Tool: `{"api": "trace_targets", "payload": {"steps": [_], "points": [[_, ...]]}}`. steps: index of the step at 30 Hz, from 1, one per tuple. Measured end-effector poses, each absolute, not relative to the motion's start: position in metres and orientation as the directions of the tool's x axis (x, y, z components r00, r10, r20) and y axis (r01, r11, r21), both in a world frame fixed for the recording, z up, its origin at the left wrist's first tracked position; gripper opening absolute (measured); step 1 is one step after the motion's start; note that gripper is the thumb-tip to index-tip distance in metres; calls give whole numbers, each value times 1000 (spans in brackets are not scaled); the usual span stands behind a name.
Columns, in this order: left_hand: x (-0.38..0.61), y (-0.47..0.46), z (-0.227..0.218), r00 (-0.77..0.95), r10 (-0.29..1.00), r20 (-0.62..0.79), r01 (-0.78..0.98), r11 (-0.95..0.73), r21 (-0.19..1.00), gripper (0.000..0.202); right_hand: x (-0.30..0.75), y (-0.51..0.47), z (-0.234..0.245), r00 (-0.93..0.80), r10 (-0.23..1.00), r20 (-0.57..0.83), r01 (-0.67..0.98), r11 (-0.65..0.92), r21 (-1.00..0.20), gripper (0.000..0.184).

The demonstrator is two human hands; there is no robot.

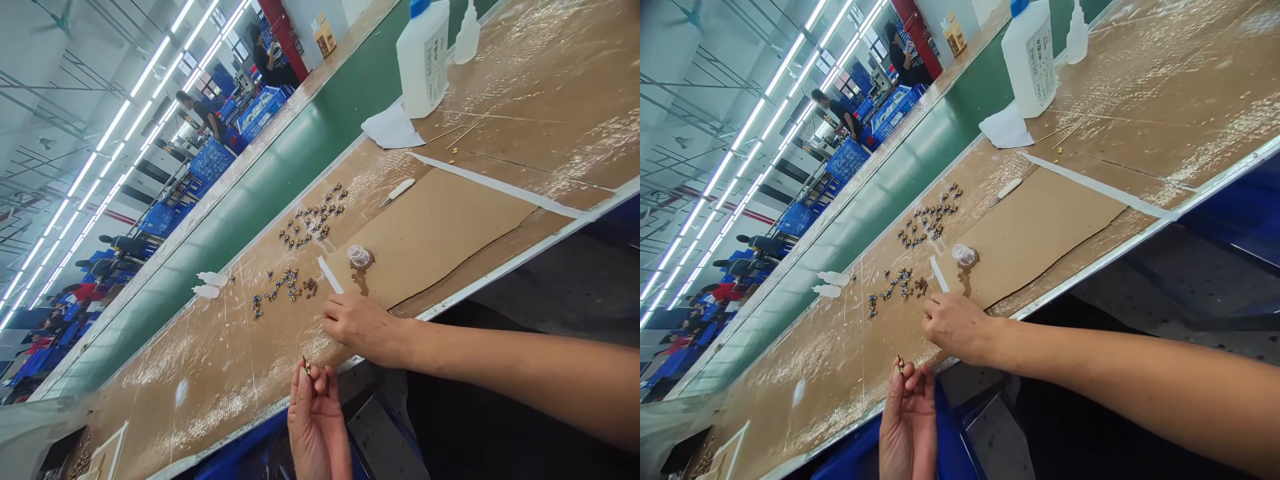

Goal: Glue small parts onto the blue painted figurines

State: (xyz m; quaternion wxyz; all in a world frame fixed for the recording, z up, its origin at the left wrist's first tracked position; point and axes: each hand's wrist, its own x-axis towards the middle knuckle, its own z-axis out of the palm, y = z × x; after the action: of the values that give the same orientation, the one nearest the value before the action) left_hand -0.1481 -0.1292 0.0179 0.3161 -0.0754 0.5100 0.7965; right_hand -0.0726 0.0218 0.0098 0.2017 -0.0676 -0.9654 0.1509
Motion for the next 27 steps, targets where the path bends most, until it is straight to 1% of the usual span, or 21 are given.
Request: {"api": "trace_targets", "payload": {"steps": [6,10,15,21,24,27], "points": [[-152,-136,17,-797,396,-456,-578,-281,766,43,-83,19,12,-927,133,352,53,972,-229,10],[-153,-137,16,-794,396,-461,-582,-276,765,45,-84,22,16,-938,118,326,46,974,-220,11],[-151,-138,15,-784,412,-465,-593,-274,757,43,-90,31,18,-950,164,266,86,955,-282,10],[-148,-137,14,-770,434,-468,-612,-292,735,39,-95,38,11,-943,229,240,127,918,-375,12],[-148,-138,12,-766,441,-467,-620,-316,718,33,-96,42,9,-938,254,237,131,891,-435,12],[-149,-141,7,-754,455,-474,-637,-330,697,21,-93,44,11,-925,286,251,125,852,-508,17]]}}
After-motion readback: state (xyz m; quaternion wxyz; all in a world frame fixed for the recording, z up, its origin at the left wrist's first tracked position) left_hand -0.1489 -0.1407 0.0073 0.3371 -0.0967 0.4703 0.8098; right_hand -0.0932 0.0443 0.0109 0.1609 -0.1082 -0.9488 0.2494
